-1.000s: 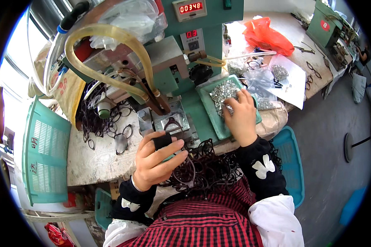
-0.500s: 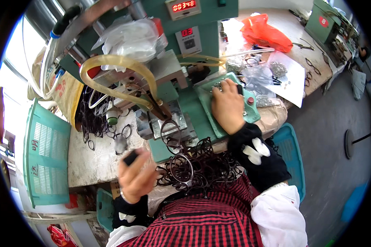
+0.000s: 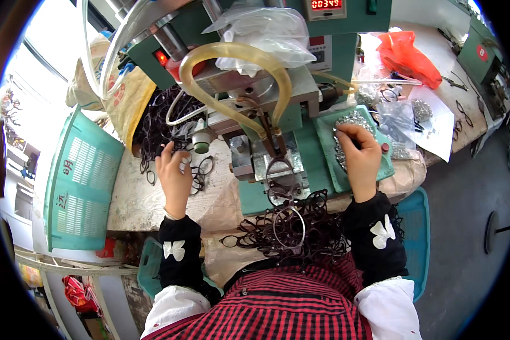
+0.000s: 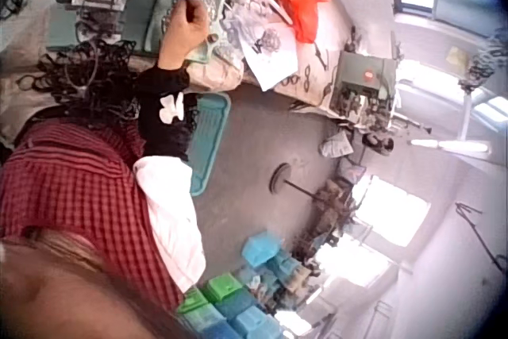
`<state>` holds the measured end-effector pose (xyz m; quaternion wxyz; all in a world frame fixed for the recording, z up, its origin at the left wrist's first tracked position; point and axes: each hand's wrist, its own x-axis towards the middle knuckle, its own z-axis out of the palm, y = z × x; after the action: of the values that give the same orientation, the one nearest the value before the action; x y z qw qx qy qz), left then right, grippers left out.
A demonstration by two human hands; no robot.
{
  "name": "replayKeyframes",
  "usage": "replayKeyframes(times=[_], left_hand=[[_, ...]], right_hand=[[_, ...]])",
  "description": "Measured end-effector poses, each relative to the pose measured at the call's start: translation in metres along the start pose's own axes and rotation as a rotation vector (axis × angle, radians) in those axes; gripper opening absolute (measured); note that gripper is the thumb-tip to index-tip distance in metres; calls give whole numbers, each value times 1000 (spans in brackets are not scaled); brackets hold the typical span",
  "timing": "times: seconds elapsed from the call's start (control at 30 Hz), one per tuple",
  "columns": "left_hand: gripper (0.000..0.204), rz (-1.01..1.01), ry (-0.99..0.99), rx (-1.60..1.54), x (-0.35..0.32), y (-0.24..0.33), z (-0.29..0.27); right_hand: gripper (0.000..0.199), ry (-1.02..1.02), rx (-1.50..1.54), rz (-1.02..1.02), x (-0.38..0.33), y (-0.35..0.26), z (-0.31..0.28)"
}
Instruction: The person repeatedly picks up black plastic rings and small metallic components, places them into a press machine, and operates the lever to assemble them. The finished keychains are placed into a green basket on the right side of the workspace.
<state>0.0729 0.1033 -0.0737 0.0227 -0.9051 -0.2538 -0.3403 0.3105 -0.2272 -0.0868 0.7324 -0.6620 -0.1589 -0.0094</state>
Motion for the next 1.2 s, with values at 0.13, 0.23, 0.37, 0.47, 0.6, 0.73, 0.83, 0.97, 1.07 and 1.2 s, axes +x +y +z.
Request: replayKeyframes(times=[0.13, 0.23, 0.37, 0.47, 0.6, 0.73, 0.83, 0.97, 1.07, 1.2], left_hand=[[17, -34, -156, 71, -26, -39, 54], [12, 52, -12, -19, -27, -30, 30], [10, 32, 92, -202, -2, 7, 1], [16, -522, -4, -927, -9, 18, 16], [13, -596, 29, -1197, -40, 32, 29], [17, -469, 95, -1378, -25, 74, -6], [20, -139, 266, -1381, -5, 107, -57], [22, 322, 347, -1234, 3, 128, -92], [16, 541, 134, -1025, 0, 148, -86], [38, 769, 21, -789, 0, 173, -56]], right_hand=[[12, 49, -403, -173, -18, -9, -24], [13, 50, -289, -67, -33, -15, -42], [14, -110, -208, -196, -40, -49, -20], [29, -195, -174, -319, -32, -70, 23], [42, -184, 34, -127, -36, -71, 57], [45, -186, 168, -25, -40, -66, 56], [50, -228, 235, -21, -42, -83, 63], [57, -276, 180, -41, -49, -94, 60], [47, -315, 13, -185, -47, -90, 47], [21, -125, -845, -463, -8, -29, -12]])
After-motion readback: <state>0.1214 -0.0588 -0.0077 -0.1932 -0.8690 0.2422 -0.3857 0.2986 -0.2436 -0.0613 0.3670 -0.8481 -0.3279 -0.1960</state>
